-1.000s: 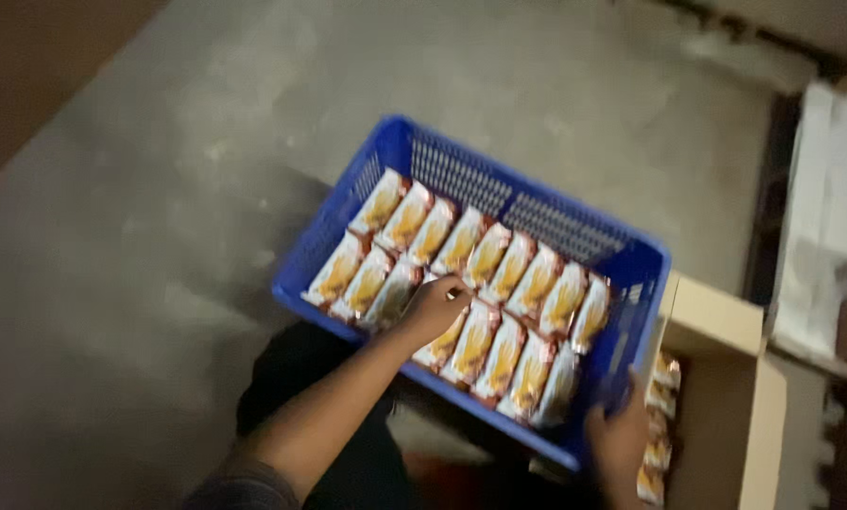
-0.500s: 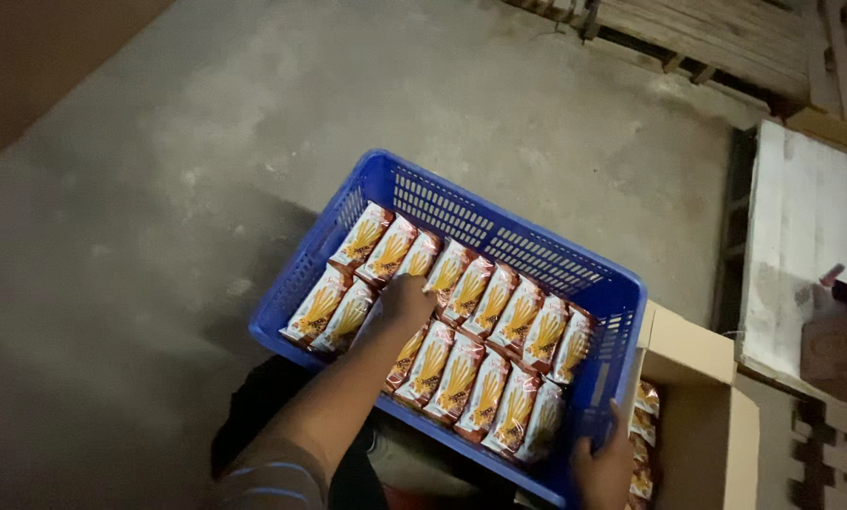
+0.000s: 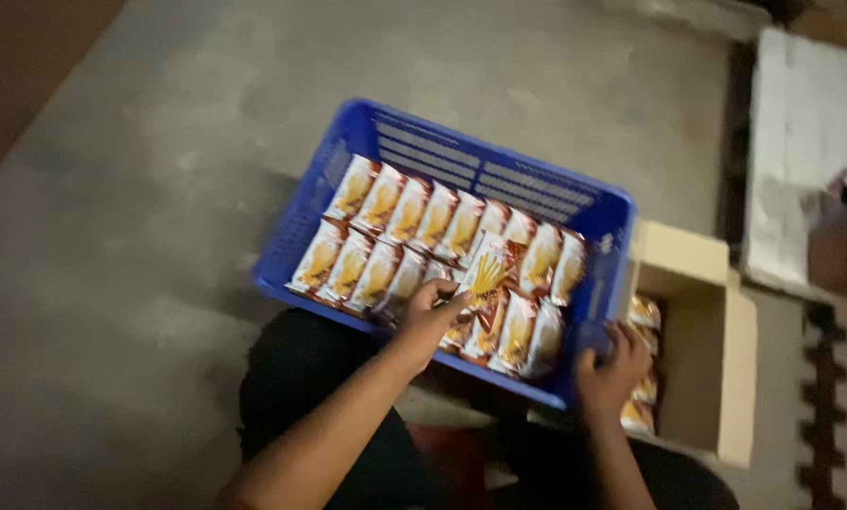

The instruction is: The person transfers individually wrapped snack packets from a blue plastic basket into a cardboard box. They pick up packets one at a time and place them into the box, repeating the process until the basket is empty.

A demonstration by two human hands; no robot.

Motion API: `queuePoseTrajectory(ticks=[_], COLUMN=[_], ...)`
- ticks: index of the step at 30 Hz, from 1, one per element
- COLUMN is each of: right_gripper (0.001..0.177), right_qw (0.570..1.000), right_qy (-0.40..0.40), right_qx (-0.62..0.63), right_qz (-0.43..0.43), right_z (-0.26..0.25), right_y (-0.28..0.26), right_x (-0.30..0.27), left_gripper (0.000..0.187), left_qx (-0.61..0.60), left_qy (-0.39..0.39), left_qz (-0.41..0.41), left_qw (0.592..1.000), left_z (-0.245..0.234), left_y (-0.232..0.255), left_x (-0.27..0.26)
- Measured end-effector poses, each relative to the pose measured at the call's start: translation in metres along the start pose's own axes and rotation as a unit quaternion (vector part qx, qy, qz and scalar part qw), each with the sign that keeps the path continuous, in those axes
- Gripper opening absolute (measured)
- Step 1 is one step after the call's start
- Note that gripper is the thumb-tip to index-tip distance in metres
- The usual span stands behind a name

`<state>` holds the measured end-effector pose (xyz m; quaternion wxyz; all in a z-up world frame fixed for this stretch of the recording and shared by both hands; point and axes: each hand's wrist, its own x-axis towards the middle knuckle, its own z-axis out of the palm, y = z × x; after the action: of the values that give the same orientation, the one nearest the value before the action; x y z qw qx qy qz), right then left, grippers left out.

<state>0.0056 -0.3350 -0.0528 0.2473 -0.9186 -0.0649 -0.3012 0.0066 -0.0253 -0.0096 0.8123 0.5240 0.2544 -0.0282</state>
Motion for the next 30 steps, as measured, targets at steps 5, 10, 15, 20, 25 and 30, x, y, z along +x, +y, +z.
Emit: queuePoseTrajectory(ticks=[5,10,15,20,25,30], right_gripper=[0.031,0.039,0.045,0.041,0.045,0.040], right_qw=[0.947,0.622,0.620,0.690,0.828,0.944], right_qy=[-0.055,-0.078,-0.037,-0.026,-0.012,-0.005], right_qx=[0.266,0.658,0.640,0.542,0.355,0.141], right_qz=[0.170,0.418,0.453,0.480,0.434,0.297], right_z=[-0.013,-0.039,-0.057,-0.062,-0.090,-0.124], right_y=[-0.061,-0.105,-0.102,-0.072,-0.011,0.036], right_x=[-0.024,-0.042,-0.057,-0.060,-0.038,0.015], left_gripper=[0.032,0.032,0.030,0.028,0.019,0.025], left_qx=[0.042,0.047,0.103,0.244,0.501,0.676], left_qy=[-0.120,-0.192,-0.197,-0.274,-0.334,-0.287], left_qz=[0.051,0.040,-0.031,0.051,0.348,0.298], left_qw=[0.991,0.979,0.974,0.929,0.718,0.610], left_z=[-0.010,-0.007,0.006,0.034,0.025,0.013], left_y=[-0.052,-0.062,-0.072,-0.020,0.012,0.009], left_x=[-0.040,-0.076,-0.097,-0.106,-0.062,-0.031])
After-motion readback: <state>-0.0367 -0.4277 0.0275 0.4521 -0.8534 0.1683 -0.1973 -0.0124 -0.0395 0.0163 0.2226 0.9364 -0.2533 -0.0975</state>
